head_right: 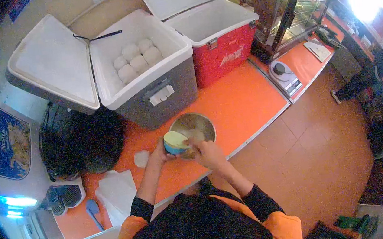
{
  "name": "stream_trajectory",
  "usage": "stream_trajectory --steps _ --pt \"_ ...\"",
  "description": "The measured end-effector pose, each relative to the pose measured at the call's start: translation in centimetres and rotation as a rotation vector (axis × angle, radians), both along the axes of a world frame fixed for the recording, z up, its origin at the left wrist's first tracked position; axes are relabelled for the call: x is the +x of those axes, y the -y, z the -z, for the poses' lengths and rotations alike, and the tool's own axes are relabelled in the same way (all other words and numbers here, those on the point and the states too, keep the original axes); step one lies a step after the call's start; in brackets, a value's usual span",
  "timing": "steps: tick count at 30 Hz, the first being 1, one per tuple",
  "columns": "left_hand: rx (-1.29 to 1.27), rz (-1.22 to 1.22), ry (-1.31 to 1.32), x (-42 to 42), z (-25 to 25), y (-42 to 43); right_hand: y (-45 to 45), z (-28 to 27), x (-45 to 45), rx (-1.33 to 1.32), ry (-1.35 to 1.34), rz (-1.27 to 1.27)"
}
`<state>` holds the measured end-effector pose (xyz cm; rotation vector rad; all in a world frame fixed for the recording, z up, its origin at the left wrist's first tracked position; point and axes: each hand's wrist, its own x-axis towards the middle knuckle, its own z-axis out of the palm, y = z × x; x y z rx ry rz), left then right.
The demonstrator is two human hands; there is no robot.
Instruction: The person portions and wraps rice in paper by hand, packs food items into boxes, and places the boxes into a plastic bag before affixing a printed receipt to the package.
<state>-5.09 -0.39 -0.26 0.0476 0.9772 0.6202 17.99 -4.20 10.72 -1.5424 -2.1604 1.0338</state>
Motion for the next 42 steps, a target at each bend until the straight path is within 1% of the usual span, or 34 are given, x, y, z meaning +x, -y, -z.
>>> stream_trajectory --steps 1,2,4,5,6,7,8,9,10,11,13,14,15,16,17,18,19,20,21,22,25,27,28,30,32,33,34,35,37,38,39,40,41,42 --pt "-0.006 -0.001 0.002 0.0 0.1 -0.1 0.0 0.5 0.1 0.025 -0.067 -0.009" --pt "0.001 -0.021 -0.008 0.0 -0.1 -0.4 -0.3 1.5 0.2 0.02 -0.064 -0.014" --pt "0.006 -0.048 -0.016 -0.8 1.3 -0.3 -1.3 3.7 0.7 0.12 -0.301 -0.067" --pt "0.101 -0.008 0.134 -1.7 2.4 -0.5 -2.0 4.4 1.0 0.121 -0.301 -0.07" --pt "0.195 0.033 0.284 -2.4 3.3 -0.5 -2.8 4.8 1.4 0.185 -0.425 -0.082" --pt "0.198 0.028 0.288 -2.5 2.5 0.2 -3.7 4.5 1.8 0.251 -0.547 -0.097" --pt "0.273 -0.099 0.166 -2.6 1.7 1.4 -4.3 4.1 2.7 0.249 -0.541 -0.107" --pt "0.344 -0.226 0.041 -2.6 1.3 2.6 -4.8 2.8 3.6 0.222 -0.308 -0.057" --pt "0.342 -0.232 0.042 -2.7 2.0 3.8 -5.2 1.9 3.8 0.195 -0.077 -0.004" --pt "0.432 -0.317 0.024 -2.8 2.6 5.3 -5.6 1.4 3.6 0.191 -0.076 -0.008" --pt "0.516 -0.409 0.004 -2.4 2.3 8.2 -6.2 0.8 2.9 0.354 0.388 -0.098" --pt "0.523 -0.428 0.031 -1.9 1.9 9.7 -6.5 1.3 2.5 0.355 0.39 -0.108" --pt "0.533 -0.447 0.058 -1.4 1.5 11.0 -6.9 2.3 2.0 0.384 0.483 -0.139" --pt "0.533 -0.458 0.06 -1.1 2.6 12.5 -7.3 3.0 1.5 0.414 0.578 -0.172" --pt "0.444 -0.448 0.095 -0.8 3.9 14.1 -7.7 3.6 0.9 0.417 0.584 -0.192" --pt "0.353 -0.425 0.128 -0.3 3.4 14.9 -7.7 3.9 0.5 0.441 0.661 -0.208" --pt "0.348 -0.433 0.131 0.1 3.0 15.2 -7.6 4.3 0.2 0.466 0.739 -0.225" --pt "0.328 -0.38 0.083 0.7 2.6 15.4 -7.4 4.5 0.1 0.465 0.743 -0.232" --pt "0.31 -0.327 0.035 1.4 1.8 15.3 -7.1 4.6 -0.1 0.526 0.697 -0.201" --pt "0.312 -0.333 0.038 1.9 2.3 15.1 -6.9 4.6 -0.4 0.588 0.649 -0.167" --pt "0.375 -0.286 0.039 2.9 4.4 14.5 -6.1 5.0 -1.2 0.684 0.651 -0.121" --pt "0.381 -0.216 -0.089 3.2 5.4 14.3 -5.6 5.1 -1.5 0.71 0.655 -0.129" --pt "0.381 -0.219 -0.088 3.1 5.8 14.1 -5.5 5.2 -1.6 0.736 0.659 -0.135" --pt "0.32 -0.12 -0.308 2.9 6.5 13.8 -5.4 5.9 -1.7 0.752 0.623 -0.122" --pt "0.303 -0.096 -0.352 2.4 2.8 13.2 -5.5 7.8 -1.6 0.764 0.585 -0.115" --pt "0.288 -0.066 -0.397 2.0 1.5 13.3 -5.8 9.3 -1.4 0.736 0.576 -0.167" --pt "0.281 -0.071 -0.398 1.5 3.2 13.7 -5.8 9.5 -1.7 0.708 0.564 -0.217" --pt "0.429 -0.098 -0.524 0.7 5.8 13.7 -5.4 9.6 -1.6 0.708 0.56 -0.223" --pt "0.571 -0.122 -0.647 -0.8 5.8 14.0 -3.6 7.6 -1.5 0.557 0.54 -0.244" --pt "0.663 0.031 -1.062 -1.8 5.2 14.0 -3.2 7.9 -1.2 0.553 0.54 -0.246" --pt "0.742 0.197 -1.474 -2.4 4.3 13.7 -3.1 8.1 -0.8 0.576 0.457 -0.185" --pt "0.739 0.196 -1.473 -2.8 4.8 13.2 -3.0 8.2 -0.5 0.598 0.374 -0.124" --pt "0.955 0.145 -1.573 -3.1 5.6 12.6 -2.9 8.3 -0.2 0.598 0.375 -0.125" --pt "1.175 0.089 -1.664 -3.3 5.9 12.1 -2.8 7.9 -0.1 0.527 0.397 -0.11"
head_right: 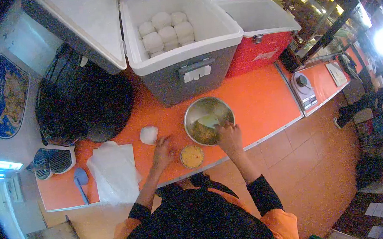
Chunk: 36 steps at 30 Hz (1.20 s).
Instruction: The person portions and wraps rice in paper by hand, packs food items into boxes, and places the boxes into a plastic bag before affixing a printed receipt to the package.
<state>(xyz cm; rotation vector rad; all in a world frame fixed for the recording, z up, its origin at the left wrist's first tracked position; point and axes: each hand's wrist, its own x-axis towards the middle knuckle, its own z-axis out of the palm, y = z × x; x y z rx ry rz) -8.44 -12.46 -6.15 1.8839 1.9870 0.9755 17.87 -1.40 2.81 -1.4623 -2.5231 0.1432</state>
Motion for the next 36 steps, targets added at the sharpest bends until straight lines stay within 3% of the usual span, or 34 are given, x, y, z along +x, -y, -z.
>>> stream_trajectory --steps 6,9,11,12,13,14,15,16,19,21,22,24,25,27,28,30,32,34,36 --pt "-0.068 0.169 0.009 -1.4 2.3 -2.0 0.4 1.1 1.2 -0.023 -0.029 0.007" --pt "-0.082 0.121 -0.093 -1.8 4.7 -2.4 0.2 1.5 1.1 -0.081 0.046 0.024" --pt "-0.055 0.189 -0.21 -0.8 0.8 -2.4 0.4 1.9 1.4 -0.126 0.095 0.021" --pt "-0.107 0.093 -0.175 -1.1 4.1 -2.6 0.6 2.3 1.5 -0.113 0.071 0.026" --pt "0.029 0.178 -0.266 -1.1 4.0 -2.8 0.2 3.2 1.2 -0.071 0.15 0.038" --pt "0.11 0.125 -0.24 -0.7 3.8 -2.7 0.3 3.5 1.2 -0.052 0.036 0.011" --pt "-0.122 0.127 -0.23 -1.5 6.0 -3.0 0.0 6.0 0.9 -0.058 0.215 0.079" --pt "0.029 0.112 -0.269 -1.5 5.5 -2.7 0.1 6.3 0.1 -0.057 0.2 0.108" --pt "0.042 0.067 -0.274 -0.4 4.3 -4.3 0.4 4.1 0.1 0.003 0.102 0.108" --pt "0.004 -0.136 0.213 0.2 4.4 -6.1 0.3 2.6 0.2 -0.03 0.074 0.171" --pt "0.009 -0.126 0.207 2.0 1.3 -6.9 0.5 2.2 0.1 -0.092 0.057 0.195" --pt "0.329 -0.013 0.188 7.1 -7.9 -7.8 0.6 1.5 0.8 -0.083 0.016 0.196" --pt "0.33 -0.012 0.191 7.0 -7.0 -8.1 0.5 1.2 1.3 -0.073 -0.019 0.201" --pt "0.055 0.248 0.045 6.3 -3.9 -10.1 0.9 -0.1 2.1 -0.04 -0.053 0.217" --pt "0.062 0.255 0.048 5.9 -2.8 -10.8 0.9 -0.4 2.4 -0.01 -0.094 0.226" --pt "-0.182 0.245 -0.191 5.4 -2.3 -11.3 0.6 0.3 2.6 0.003 -0.127 0.23" --pt "-0.103 0.163 -0.204 5.7 -3.4 -10.2 0.7 1.2 2.3 0.013 -0.157 0.225" --pt "-0.016 0.08 -0.213 5.9 -3.6 -10.2 0.3 1.0 1.6 -0.142 -0.134 0.291" --pt "0.129 0.009 0.2 4.8 -0.6 -10.9 0.0 0.4 0.9 -0.148 -0.16 0.308"
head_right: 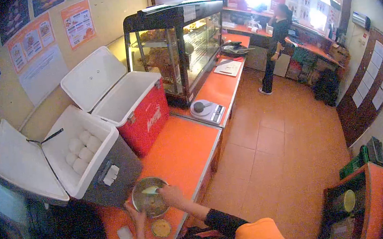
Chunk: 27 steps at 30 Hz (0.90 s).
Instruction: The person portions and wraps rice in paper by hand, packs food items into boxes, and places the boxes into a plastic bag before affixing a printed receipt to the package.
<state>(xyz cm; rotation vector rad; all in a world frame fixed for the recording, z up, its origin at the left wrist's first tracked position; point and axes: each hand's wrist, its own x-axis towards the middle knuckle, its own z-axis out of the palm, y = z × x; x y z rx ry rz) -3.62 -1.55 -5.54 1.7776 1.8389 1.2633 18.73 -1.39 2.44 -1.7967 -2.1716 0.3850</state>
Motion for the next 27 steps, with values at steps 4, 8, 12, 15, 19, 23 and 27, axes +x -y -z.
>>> stream_trajectory --steps 4,8,12,15,19,23,27 --pt "-0.584 0.408 0.557 -3.6 3.1 -1.8 -0.5 1.3 -2.9 0.086 0.081 0.019" --pt "-0.613 0.395 0.968 -2.5 1.0 -0.4 1.9 1.9 -4.4 0.055 0.122 -0.2" --pt "-0.674 0.282 0.99 -2.1 -1.6 0.4 3.4 -0.1 -1.6 -0.018 0.237 -0.316" --pt "-0.656 0.285 0.948 -2.0 -1.1 0.5 1.3 -1.7 -1.0 0.04 0.179 -0.235" --pt "-0.402 0.36 0.669 -1.1 -0.2 0.1 -0.1 -0.1 -2.8 0.102 0.154 -0.168" --pt "-0.401 0.279 0.713 -0.2 -3.6 0.6 2.9 1.9 -3.0 -0.005 0.235 -0.147" --pt "-0.271 0.289 0.47 -2.0 2.1 -0.7 2.2 -0.7 -2.7 -0.037 0.113 -0.102"
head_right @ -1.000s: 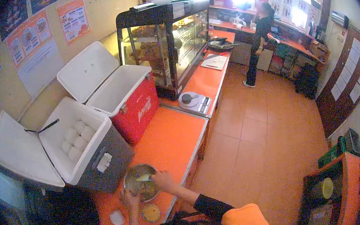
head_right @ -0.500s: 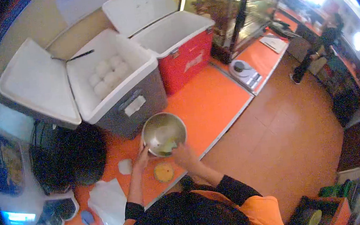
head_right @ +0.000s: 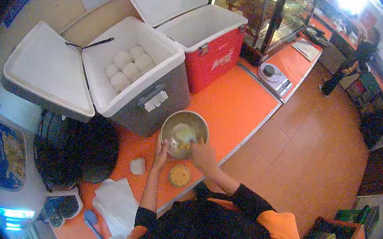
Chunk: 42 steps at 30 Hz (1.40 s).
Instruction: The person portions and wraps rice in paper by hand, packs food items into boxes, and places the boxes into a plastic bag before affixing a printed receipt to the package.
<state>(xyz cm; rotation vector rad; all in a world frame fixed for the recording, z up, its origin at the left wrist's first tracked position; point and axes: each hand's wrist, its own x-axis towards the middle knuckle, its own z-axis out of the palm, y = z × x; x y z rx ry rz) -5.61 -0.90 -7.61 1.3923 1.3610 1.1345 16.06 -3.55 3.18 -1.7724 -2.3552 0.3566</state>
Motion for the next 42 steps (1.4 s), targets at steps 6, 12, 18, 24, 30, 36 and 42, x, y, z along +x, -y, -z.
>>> stream_trajectory --steps 6,12,18,24,30,36,42 --pt "0.089 -0.009 -0.036 1.4 -3.5 0.2 0.0 1.7 0.1 0.051 -0.043 0.042" --pt "0.027 -0.038 -0.012 1.3 -1.5 0.3 -1.3 -1.5 0.2 0.067 -0.126 0.113" --pt "0.091 -0.118 -0.06 2.5 -1.6 0.1 -2.6 2.3 0.4 -0.029 -0.225 0.123" --pt "0.071 -0.091 0.006 2.7 -2.4 1.3 -3.5 0.0 1.6 0.017 -0.352 0.165" --pt "0.13 -0.139 -0.051 2.1 -0.1 0.4 0.5 1.5 1.3 0.018 -0.18 0.098" --pt "0.084 -0.008 0.059 1.0 -2.7 0.0 -0.8 1.3 1.6 0.099 -0.085 -0.114" --pt "-0.095 0.045 -0.075 -0.5 -4.6 -1.1 -4.3 -0.7 4.1 0.128 0.108 -0.383"
